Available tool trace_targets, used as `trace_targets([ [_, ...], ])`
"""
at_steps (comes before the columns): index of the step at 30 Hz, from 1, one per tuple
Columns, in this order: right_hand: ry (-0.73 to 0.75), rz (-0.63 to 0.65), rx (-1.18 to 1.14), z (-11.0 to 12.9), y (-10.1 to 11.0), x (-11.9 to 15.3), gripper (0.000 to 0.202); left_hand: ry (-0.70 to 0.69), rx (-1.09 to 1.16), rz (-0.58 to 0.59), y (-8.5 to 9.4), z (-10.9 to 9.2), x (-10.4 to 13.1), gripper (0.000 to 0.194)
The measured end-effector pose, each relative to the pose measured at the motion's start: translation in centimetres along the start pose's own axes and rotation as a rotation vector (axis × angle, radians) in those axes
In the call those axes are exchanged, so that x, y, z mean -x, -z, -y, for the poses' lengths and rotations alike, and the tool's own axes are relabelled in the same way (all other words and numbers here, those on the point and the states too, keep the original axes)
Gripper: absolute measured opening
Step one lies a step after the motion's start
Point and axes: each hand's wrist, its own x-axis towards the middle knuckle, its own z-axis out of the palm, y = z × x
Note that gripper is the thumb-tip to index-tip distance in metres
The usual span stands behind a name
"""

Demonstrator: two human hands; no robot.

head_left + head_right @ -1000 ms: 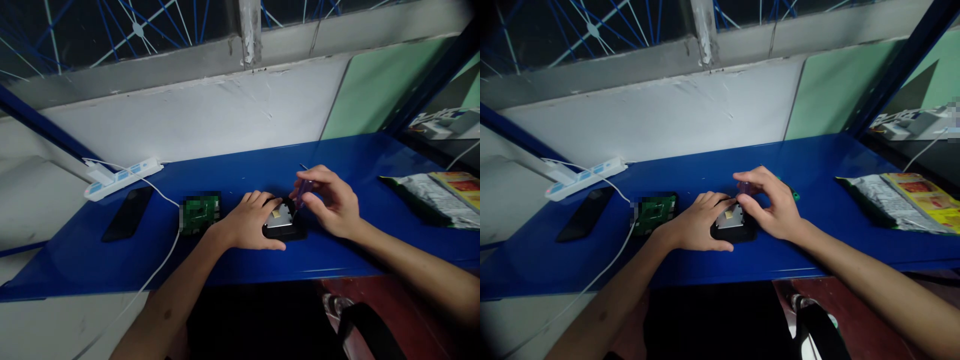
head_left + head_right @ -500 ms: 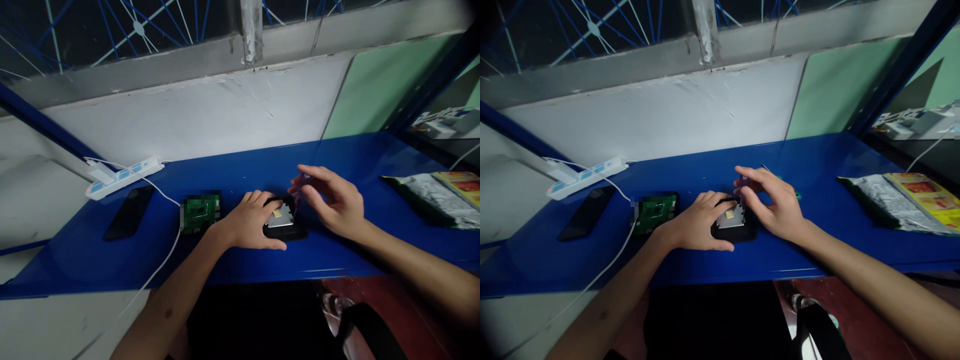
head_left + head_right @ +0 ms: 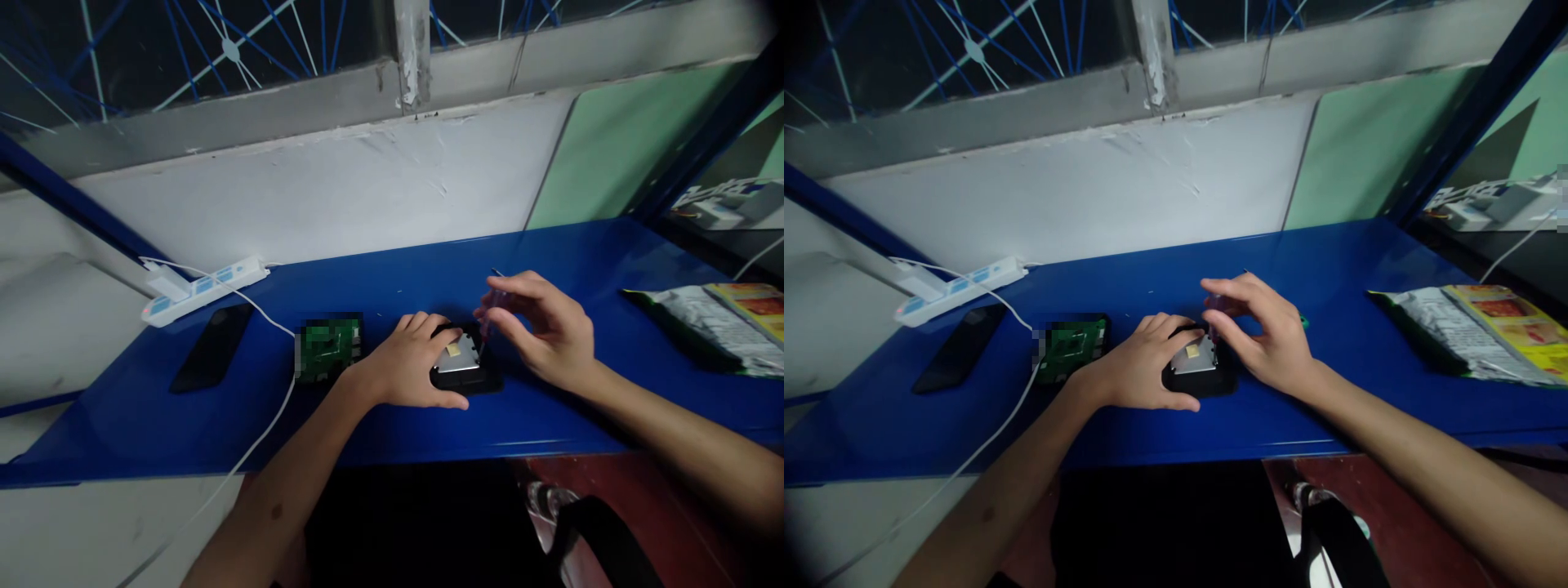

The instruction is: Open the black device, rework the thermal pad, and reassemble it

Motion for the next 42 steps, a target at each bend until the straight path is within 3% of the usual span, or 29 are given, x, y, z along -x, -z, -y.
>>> trace_targets([
  [5,0.059,-0.006,-0.016,-0.49,0.14,-0.04,0.043,0.008,-0.003,0.018,0.24,-0.17,0.00,0.094],
  [9,0.027,0.018,-0.068,-0.34,0.27,0.12,0.036,0.010,0.005,0.018,0.24,-0.10,0.04,0.093],
  [19,0.008,0.061,-0.018,0.20,0.40,0.18,0.044,0.000,-0.003,0.006,0.08,-0.01,0.05,0.094],
  [28,0.173,-0.046,0.069,-0.11,0.28,-0.47,0.042,0.000,-0.007,0.011,0.06,0.00,0.01,0.094],
  [31,0.117,-0.007,0.010,-0.04,0.30,-0.23,0.037,0.011,-0.001,0.016,0.17,-0.05,-0.03,0.094],
  [35,0.050,0.031,0.022,0.27,0.23,0.02,0.045,-0.004,-0.009,0.009,0.11,0.04,0.01,0.095],
  [42,0.190,-0.043,0.081,0.06,0.21,-0.46,0.048,-0.004,-0.006,0.008,0.08,0.03,0.04,0.096],
])
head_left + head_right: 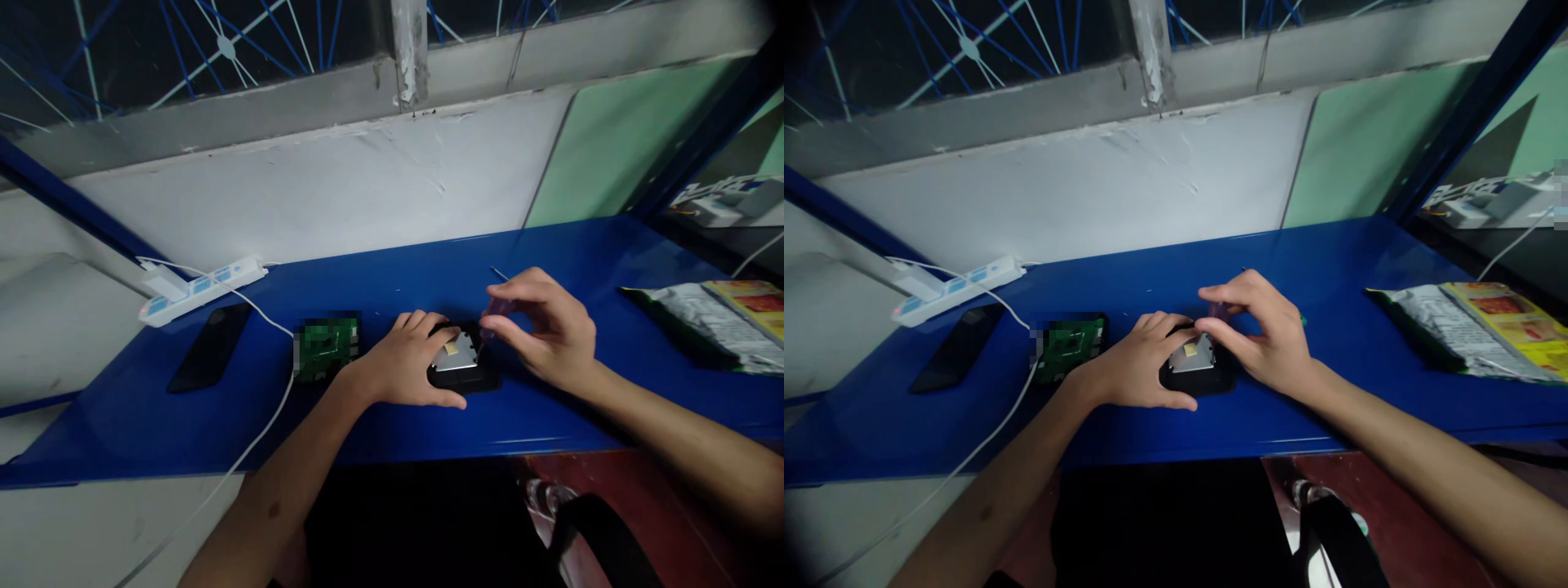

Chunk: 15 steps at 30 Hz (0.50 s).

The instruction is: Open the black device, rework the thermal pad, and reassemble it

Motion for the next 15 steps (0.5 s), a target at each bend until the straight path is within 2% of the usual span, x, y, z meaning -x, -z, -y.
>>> trace_targets([
  [6,-0.055,0.040,-0.043,-0.11,0.23,0.28,0.038,0.007,0.001,0.008,0.08,0.01,-0.08,0.097],
  [15,-0.158,0.071,-0.077,0.33,0.17,0.53,0.044,-0.002,0.004,-0.008,-0.05,0.09,-0.04,0.096],
])
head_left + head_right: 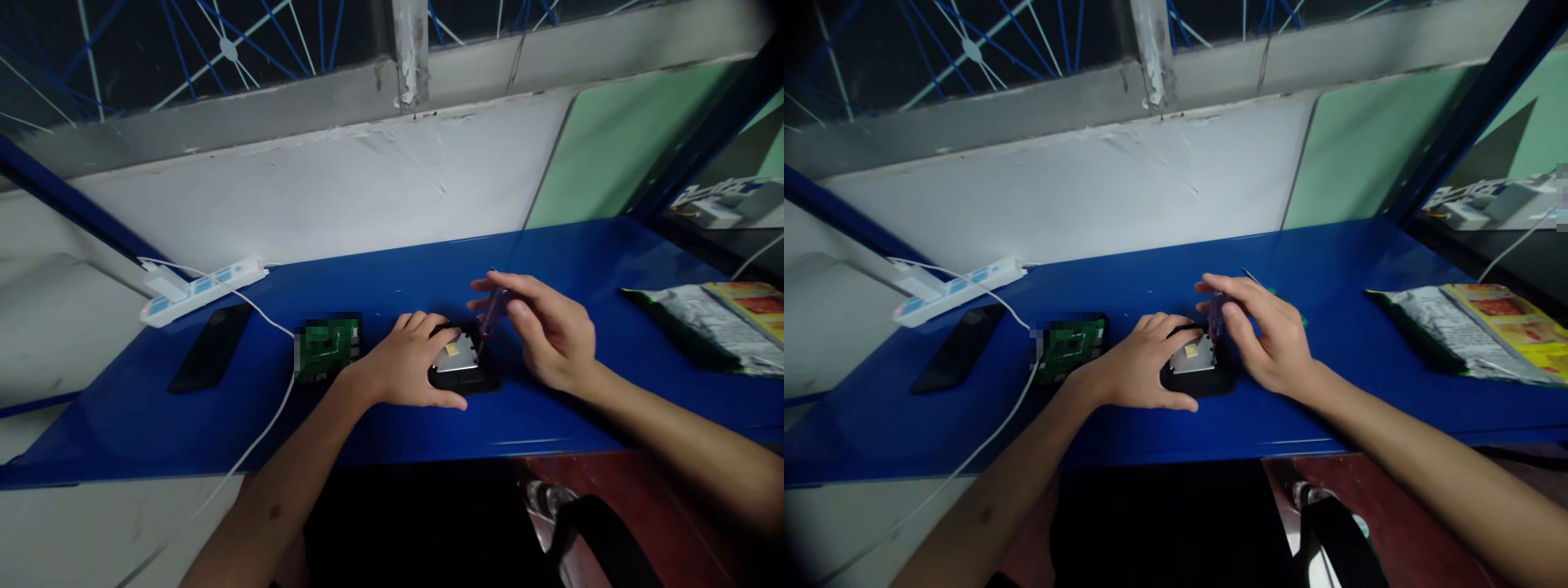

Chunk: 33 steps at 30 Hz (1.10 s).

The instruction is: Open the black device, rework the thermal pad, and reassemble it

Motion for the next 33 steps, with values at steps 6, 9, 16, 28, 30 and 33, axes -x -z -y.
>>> trace_targets([
  [6,0.092,-0.060,0.083,-0.14,0.03,-0.42,0.045,0.002,-0.007,0.002,-0.05,-0.02,0.00,0.096],
  [9,0.143,-0.075,0.082,-0.25,0.11,-0.51,0.043,0.009,-0.001,0.013,0.05,-0.06,-0.06,0.096],
  [16,0.016,-0.021,0.045,0.14,-0.01,-0.02,0.041,0.008,0.017,0.010,0.07,-0.01,0.00,0.096],
  [28,0.114,-0.036,0.055,-0.33,0.23,-0.31,0.035,0.006,0.002,0.009,0.10,-0.08,-0.04,0.096],
  [30,0.090,-0.028,0.034,-0.19,0.19,-0.18,0.035,0.004,-0.003,0.010,0.09,-0.02,-0.02,0.097],
  [33,0.065,-0.019,0.042,0.00,0.11,-0.06,0.038,-0.002,0.001,0.009,0.08,0.01,0.00,0.097],
])
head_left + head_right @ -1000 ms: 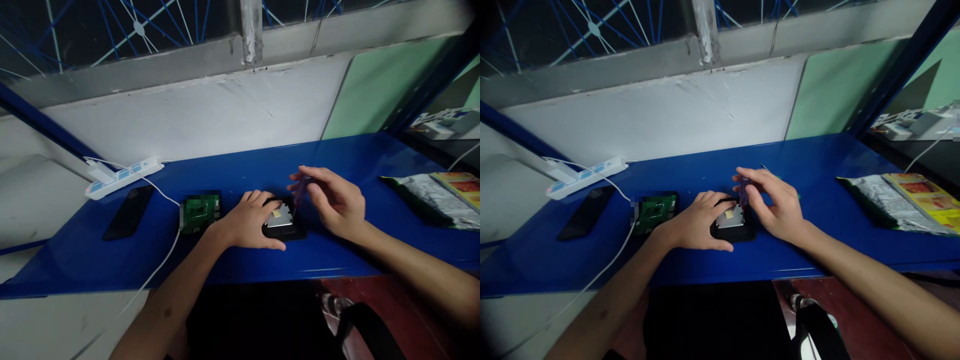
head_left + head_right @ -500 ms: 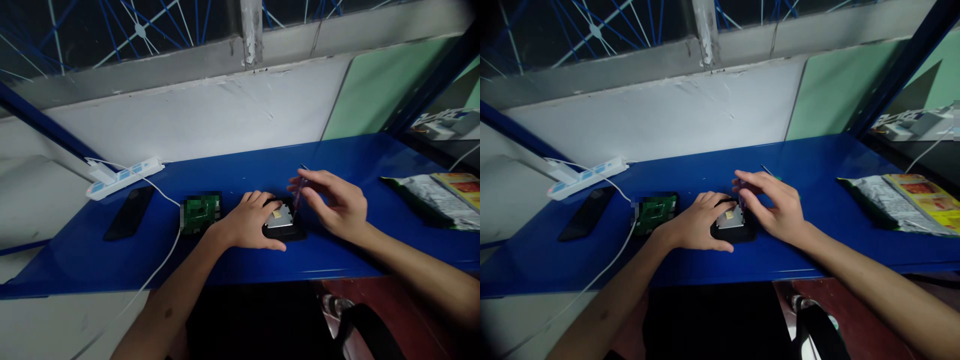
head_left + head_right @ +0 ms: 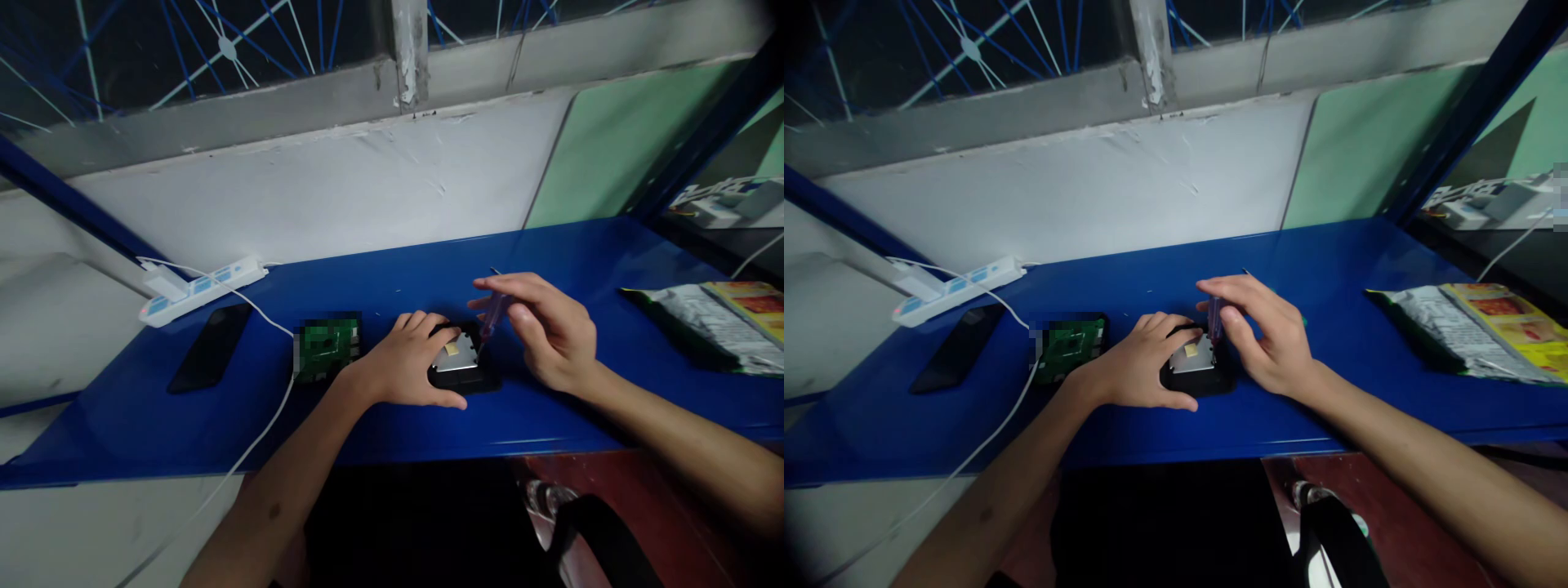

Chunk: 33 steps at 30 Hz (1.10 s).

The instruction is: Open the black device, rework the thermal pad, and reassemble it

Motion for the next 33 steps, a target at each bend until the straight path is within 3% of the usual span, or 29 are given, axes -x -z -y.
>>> trace_targets([
  [8,0.036,-0.056,0.072,-0.34,-0.11,-0.04,0.040,0.014,0.018,0.004,0.05,-0.12,0.02,0.095],
  [18,0.002,0.010,0.056,0.29,-0.01,-0.26,0.045,0.008,0.006,0.000,-0.01,-0.01,0.03,0.096],
  [25,0.098,-0.033,0.062,-0.38,-0.01,-0.38,0.042,0.016,0.019,0.002,0.03,-0.12,-0.01,0.095],
  [33,0.015,0.025,0.028,0.24,0.14,-0.10,0.039,0.009,0.012,0.006,0.07,-0.03,0.01,0.095],
])
